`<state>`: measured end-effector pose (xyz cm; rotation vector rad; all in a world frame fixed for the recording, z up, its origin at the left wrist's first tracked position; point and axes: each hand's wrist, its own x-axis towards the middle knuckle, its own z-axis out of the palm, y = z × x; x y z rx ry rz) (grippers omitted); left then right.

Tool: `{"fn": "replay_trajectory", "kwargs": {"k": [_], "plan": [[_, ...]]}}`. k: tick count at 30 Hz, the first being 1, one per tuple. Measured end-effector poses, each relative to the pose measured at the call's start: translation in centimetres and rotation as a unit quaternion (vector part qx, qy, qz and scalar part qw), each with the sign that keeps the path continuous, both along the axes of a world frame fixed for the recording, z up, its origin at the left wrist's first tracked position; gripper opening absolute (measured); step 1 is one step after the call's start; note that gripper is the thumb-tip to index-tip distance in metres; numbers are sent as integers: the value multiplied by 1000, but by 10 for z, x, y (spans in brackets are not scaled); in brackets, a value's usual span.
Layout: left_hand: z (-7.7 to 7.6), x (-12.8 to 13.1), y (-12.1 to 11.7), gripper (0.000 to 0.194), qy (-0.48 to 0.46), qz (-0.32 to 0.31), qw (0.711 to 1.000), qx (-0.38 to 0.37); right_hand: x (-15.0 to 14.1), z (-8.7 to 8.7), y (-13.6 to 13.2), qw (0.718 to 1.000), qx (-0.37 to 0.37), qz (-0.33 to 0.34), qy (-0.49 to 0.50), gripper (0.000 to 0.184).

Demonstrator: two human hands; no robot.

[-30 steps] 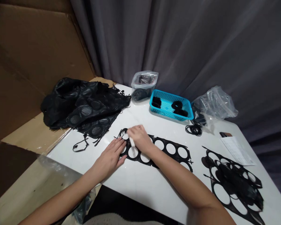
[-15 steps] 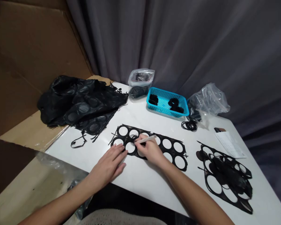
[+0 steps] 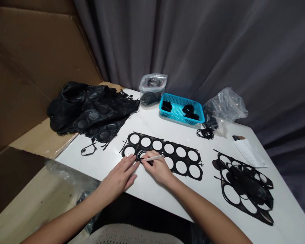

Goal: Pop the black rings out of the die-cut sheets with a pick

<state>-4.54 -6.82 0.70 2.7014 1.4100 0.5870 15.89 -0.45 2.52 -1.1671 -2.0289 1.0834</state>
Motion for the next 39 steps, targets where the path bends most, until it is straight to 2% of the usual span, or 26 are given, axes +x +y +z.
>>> {"fn": "replay_trajectory", "kwargs": {"k": [4, 7, 9, 11, 13, 14, 18, 20, 21, 23, 25, 28, 33, 39], "plan": [[0, 0, 0, 39, -3, 0, 1000, 0, 0, 0, -2, 999, 40, 8, -17, 16], [0, 1, 1, 38, -8, 4, 1000, -3, 1, -1, -8, 989, 127, 45, -53, 11], [0, 2, 1, 37, -11, 6, 1000, -8, 0, -3, -14, 969, 206, 98, -90, 11], [1, 3, 1, 37, -12, 8, 1000, -8, -2, -5, -15, 942, 278, 134, -128, 18], [2, 3, 1, 36, -13, 7, 1000, -7, 0, -6, -4, 930, 313, 118, -156, 19], [3, 3, 1, 35, -14, 6, 1000, -7, 2, -7, 6, 930, 317, 85, -165, 17], [3, 3, 1, 32, -19, 5, 1000, -8, 23, -2, 63, 928, 293, -133, -187, 17], [3, 2, 0, 33, -21, 7, 1000, -5, 31, 3, 84, 934, 248, -203, -155, 16], [3, 2, -1, 34, -24, 6, 1000, -2, 31, 6, 89, 944, 215, -215, -129, 16], [4, 0, -4, 35, -36, 4, 999, 7, 23, 10, 88, 967, 138, -201, -74, 18], [6, -3, -8, 37, -48, 5, 999, 17, 8, 13, 76, 985, 67, -158, -34, 21], [8, -12, -14, 35, -52, 23, 998, 24, -18, 15, 51, 997, 9, -74, 2, 21], [5, -21, -19, 30, -52, 31, 998, 4, -42, 12, 26, 998, -36, 41, 11, 13], [6, -20, -19, 28, -52, 34, 998, -10, -43, 2, 22, 998, -14, 58, -5, 15]]}}
